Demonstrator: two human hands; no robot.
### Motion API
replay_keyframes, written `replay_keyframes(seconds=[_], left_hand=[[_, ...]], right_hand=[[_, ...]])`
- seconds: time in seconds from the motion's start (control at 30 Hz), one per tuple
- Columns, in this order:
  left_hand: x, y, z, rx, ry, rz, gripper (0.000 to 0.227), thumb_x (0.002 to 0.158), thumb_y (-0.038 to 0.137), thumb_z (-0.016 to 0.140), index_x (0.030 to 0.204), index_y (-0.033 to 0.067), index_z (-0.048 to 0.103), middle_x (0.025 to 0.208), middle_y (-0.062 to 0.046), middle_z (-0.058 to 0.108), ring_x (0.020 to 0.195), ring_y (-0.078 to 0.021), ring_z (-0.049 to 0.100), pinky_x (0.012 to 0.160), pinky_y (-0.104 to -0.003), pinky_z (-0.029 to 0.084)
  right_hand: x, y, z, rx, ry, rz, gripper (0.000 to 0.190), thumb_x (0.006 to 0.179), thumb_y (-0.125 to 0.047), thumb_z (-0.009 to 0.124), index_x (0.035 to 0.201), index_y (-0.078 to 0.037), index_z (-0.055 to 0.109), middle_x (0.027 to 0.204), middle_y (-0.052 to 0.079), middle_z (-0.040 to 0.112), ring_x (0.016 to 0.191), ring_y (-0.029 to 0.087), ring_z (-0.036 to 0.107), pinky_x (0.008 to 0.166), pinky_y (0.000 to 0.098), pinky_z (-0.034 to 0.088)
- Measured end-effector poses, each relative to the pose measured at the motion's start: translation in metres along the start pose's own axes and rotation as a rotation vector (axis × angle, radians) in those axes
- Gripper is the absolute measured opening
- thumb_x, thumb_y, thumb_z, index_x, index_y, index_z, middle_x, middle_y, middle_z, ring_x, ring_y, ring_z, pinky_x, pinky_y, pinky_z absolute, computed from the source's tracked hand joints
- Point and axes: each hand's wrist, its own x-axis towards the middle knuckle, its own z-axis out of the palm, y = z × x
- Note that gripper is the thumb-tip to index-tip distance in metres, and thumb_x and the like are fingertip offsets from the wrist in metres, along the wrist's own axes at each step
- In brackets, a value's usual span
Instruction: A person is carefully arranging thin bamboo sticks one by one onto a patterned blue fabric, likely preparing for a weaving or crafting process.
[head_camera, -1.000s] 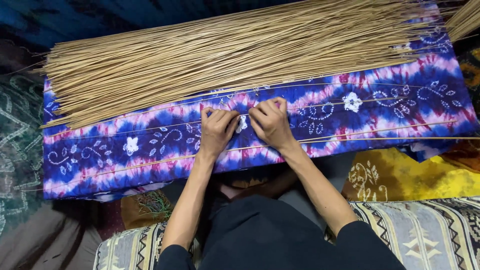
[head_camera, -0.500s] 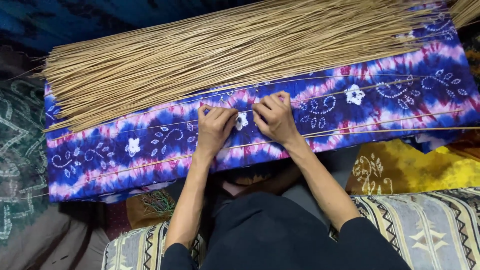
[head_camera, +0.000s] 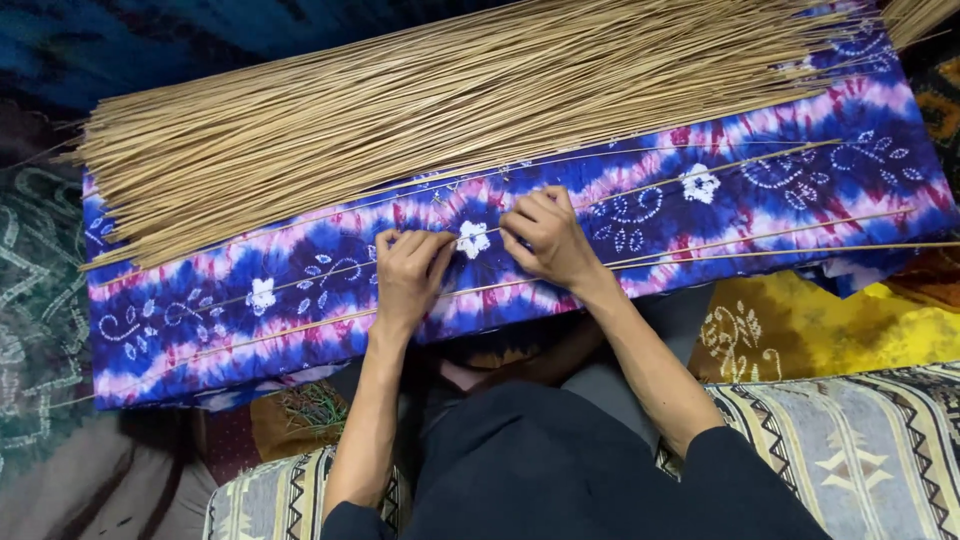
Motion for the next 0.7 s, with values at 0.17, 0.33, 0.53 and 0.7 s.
replay_keyframes(seconds=[0.17,0.33,0.53,0.7], left_hand=[[0.005,0.009,0.004,-0.021,-0.004,0.022,0.004,0.097,0.014,0.075,0.099,0.0167,0.074,0.084,0.001,0.072,0.079,-0.0179,0.07,0.089,-0.035,0.042],[0.004,0.01,-0.008,0.008,-0.004,0.036,0.002,0.098,0.014,0.073,0.1,0.0161,0.073,0.084,0.001,0.071,0.079,-0.0178,0.068,0.091,-0.035,0.041],[0.001,0.019,-0.009,0.008,-0.029,0.017,0.006,0.094,0.014,0.075,0.099,0.0173,0.074,0.085,0.003,0.072,0.08,-0.0159,0.07,0.087,-0.035,0.043],[-0.005,0.013,-0.02,0.008,-0.036,-0.033,0.005,0.096,0.016,0.074,0.1,0.0182,0.074,0.084,0.003,0.073,0.079,-0.0162,0.071,0.086,-0.034,0.043]], right_hand=[[0.004,-0.023,0.003,0.002,-0.028,0.0,0.006,0.094,-0.016,0.067,0.09,-0.013,0.067,0.08,0.004,0.059,0.077,0.024,0.062,0.088,0.0403,0.045],[0.011,-0.03,-0.019,0.005,-0.017,0.009,0.006,0.095,-0.016,0.068,0.091,-0.012,0.068,0.081,0.004,0.06,0.078,0.023,0.062,0.088,0.0395,0.045],[0.007,-0.037,-0.009,0.049,-0.056,-0.012,0.006,0.094,-0.016,0.067,0.094,-0.011,0.069,0.082,0.004,0.061,0.079,0.024,0.063,0.087,0.0408,0.047],[0.007,-0.036,-0.017,0.026,-0.047,0.026,0.004,0.095,-0.016,0.066,0.096,-0.013,0.069,0.083,0.003,0.059,0.078,0.022,0.062,0.086,0.0381,0.047]])
